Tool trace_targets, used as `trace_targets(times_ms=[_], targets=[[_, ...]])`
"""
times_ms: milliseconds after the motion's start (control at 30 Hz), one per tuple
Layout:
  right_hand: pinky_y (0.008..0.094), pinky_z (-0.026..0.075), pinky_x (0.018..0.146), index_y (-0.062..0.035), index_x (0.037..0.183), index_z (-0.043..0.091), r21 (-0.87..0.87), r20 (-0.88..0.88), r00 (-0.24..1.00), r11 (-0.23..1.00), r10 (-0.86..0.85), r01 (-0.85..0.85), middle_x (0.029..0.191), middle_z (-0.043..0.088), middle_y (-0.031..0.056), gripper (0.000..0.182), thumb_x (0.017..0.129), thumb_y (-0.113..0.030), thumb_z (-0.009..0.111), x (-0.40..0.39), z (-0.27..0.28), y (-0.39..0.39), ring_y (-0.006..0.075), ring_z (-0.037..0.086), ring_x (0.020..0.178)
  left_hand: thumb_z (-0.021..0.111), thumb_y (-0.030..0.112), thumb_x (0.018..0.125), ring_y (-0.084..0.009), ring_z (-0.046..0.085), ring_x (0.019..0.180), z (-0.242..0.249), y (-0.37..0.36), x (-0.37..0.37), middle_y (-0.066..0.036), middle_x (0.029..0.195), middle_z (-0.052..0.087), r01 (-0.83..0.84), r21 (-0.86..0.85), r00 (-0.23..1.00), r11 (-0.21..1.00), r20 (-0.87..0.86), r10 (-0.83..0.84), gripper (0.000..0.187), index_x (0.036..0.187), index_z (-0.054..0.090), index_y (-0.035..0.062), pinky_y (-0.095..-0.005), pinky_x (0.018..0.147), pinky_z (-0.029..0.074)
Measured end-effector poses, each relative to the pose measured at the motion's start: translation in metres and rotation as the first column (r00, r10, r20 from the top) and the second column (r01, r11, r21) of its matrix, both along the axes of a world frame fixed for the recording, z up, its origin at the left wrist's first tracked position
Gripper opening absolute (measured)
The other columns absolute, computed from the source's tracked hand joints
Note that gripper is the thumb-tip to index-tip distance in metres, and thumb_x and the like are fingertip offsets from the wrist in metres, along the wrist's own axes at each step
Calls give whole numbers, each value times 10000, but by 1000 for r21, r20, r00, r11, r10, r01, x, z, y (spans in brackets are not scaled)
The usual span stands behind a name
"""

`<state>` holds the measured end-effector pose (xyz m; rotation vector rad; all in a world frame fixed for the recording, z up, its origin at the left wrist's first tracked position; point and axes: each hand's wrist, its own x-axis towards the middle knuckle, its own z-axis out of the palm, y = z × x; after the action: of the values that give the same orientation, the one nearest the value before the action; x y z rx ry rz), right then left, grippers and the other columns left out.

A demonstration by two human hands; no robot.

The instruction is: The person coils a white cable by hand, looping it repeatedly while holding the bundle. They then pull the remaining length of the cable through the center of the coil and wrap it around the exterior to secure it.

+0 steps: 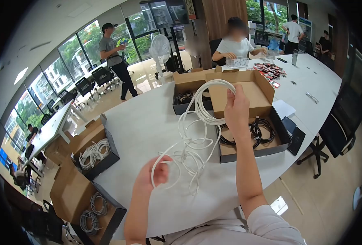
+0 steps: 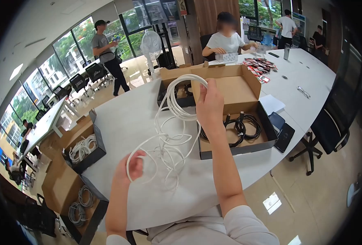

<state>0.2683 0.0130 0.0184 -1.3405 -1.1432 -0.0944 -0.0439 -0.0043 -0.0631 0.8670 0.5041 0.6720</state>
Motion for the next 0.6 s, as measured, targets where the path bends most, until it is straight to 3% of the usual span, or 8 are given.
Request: trace_targets(times_ms=[33,133,167,233,300,433,600], targets=[[462,428,655,12,936,492,4,6,1000,1000,-21,21,783,574,222,119,958,-98,453,3,0,0,427,559,748,430,272,979,-109,459,472,2,3,-11,-4,592,487,-87,-107,994,990,49,93,344,1136,553,-8,-212,465,370],[461,428,660,10,942,487,29,48,998,999,-43,42,794,572,221,108,954,-93,457,6,-1,0,426,558,757,460,232,974,-85,415,476,24,-2,-27,23,583,451,-176,144,982,974,93,164,293,1114,587,8,-196,464,311],[461,427,661,10,945,484,44,74,997,999,-30,27,798,571,222,102,950,-89,461,6,0,-1,425,557,760,483,201,963,-83,423,508,31,-6,-26,20,599,457,-254,357,952,899,-71,297,253,1062,607,4,-206,479,315],[462,427,661,10,949,478,68,130,991,997,31,-40,801,570,223,85,939,-74,473,3,0,-1,425,555,765,530,140,940,-80,440,572,51,-15,-14,15,630,471,-242,739,745,629,-273,608,187,959,649,-3,-226,510,321],[464,426,661,10,950,470,83,184,975,986,124,-142,798,567,224,71,925,-54,488,-3,-1,-1,426,554,770,548,74,911,-108,437,567,63,-18,-1,1,635,483,-172,897,683,408,-190,705,128,919,657,8,-242,520,323],[464,425,664,11,954,469,25,303,919,962,251,-271,820,562,220,71,897,-7,506,-20,5,-9,423,549,773,575,44,869,-172,421,600,95,-16,20,-32,641,479,73,997,645,28,-69,761,86,890,655,19,-289,565,339],[444,430,675,13,953,478,-17,339,822,876,458,-481,856,559,207,94,874,15,530,-39,4,-11,415,544,801,629,-2,776,-212,453,706,122,-6,42,-47,708,515,174,973,721,-152,-21,693,133,873,684,69,-323,633,353]])
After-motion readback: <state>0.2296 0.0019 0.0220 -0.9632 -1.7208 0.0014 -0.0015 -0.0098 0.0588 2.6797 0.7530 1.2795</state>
